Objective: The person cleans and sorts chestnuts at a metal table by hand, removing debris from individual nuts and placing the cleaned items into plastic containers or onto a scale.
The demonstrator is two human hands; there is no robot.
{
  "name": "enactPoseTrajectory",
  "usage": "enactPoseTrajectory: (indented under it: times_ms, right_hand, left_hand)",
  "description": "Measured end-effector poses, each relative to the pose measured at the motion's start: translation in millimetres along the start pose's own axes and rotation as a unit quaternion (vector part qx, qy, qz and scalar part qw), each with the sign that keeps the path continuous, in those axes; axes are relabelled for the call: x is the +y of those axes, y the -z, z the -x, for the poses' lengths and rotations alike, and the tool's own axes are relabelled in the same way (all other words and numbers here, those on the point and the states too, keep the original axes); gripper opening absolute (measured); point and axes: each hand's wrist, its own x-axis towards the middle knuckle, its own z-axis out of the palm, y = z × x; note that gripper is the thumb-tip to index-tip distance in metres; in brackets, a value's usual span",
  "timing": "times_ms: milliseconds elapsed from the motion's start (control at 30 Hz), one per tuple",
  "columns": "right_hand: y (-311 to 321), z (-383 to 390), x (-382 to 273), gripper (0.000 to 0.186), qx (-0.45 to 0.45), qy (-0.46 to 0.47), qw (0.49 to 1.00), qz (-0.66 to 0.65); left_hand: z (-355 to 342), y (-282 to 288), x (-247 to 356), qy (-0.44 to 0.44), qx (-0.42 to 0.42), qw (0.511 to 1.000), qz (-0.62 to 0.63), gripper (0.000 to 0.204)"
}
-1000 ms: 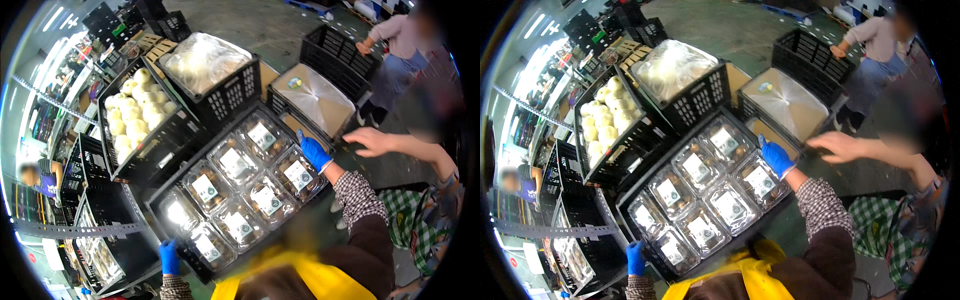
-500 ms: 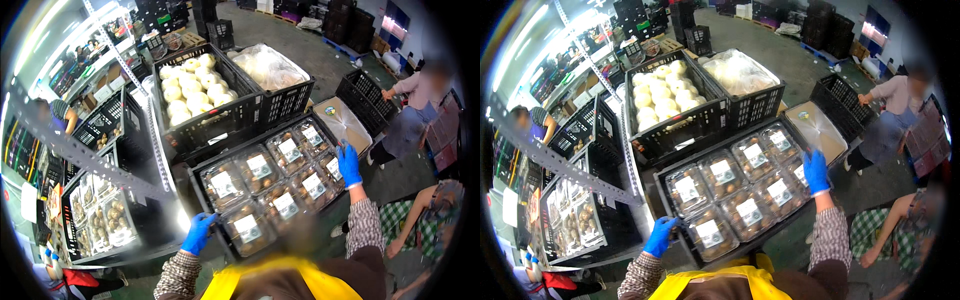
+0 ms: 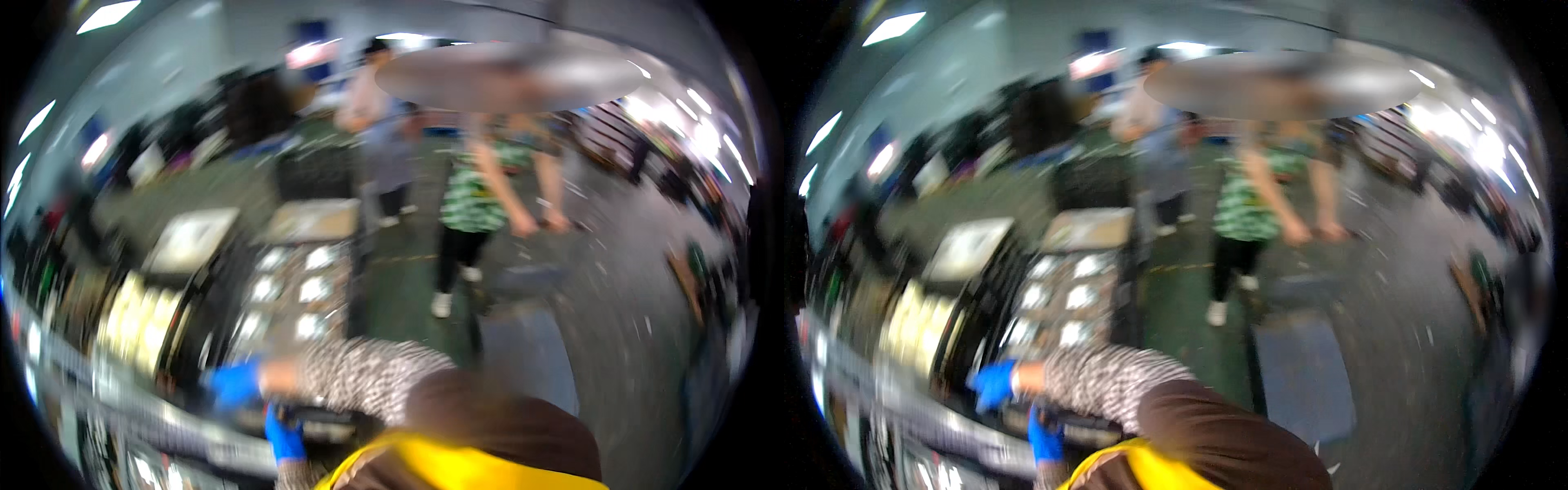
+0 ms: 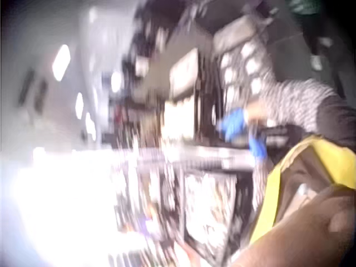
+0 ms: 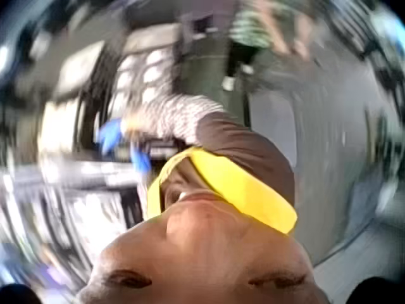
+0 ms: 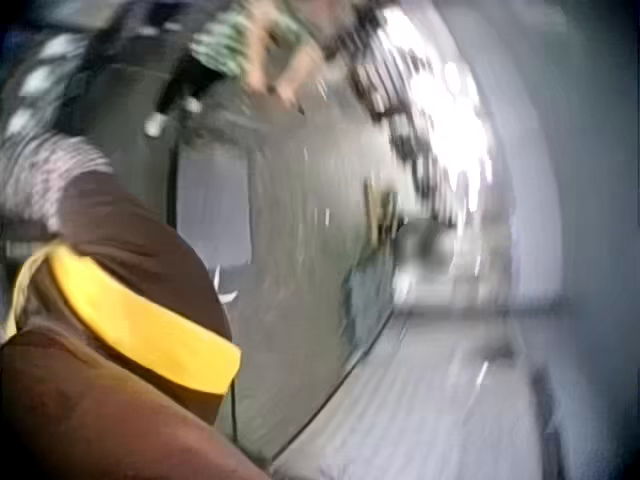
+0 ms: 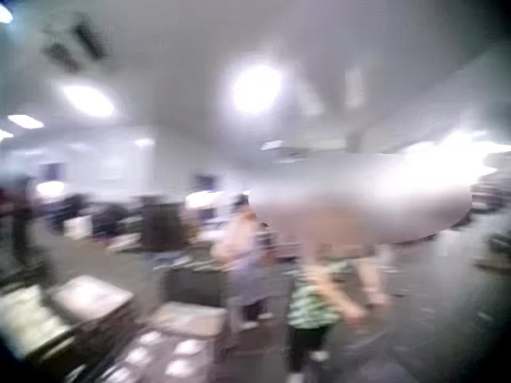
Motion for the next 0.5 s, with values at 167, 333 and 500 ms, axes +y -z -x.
enactPoseTrajectory:
  times_ms: [167, 333, 500]
  right_hand:
    - [-18.1, 114.5, -11.2, 0.078, -0.048, -0.041, 0.994, -0.089]
    - [-60.6, 288.7, 73.2, 0.046, 0.122, -0.167, 0.933, -0.295]
    - [-134.8, 430.4, 135.7, 0.049, 0.235, -0.32, 0.861, -0.316]
  left_hand:
    - [46.5, 8.3, -13.6, -0.076, 0.012, 0.991, -0.108, 0.028]
    - [41.2, 3.4, -12.6, -0.043, -0.003, 0.995, -0.085, 0.021]
    - [71.9, -27.4, -14.4, -0.057, 0.108, 0.987, -0.1, 0.024]
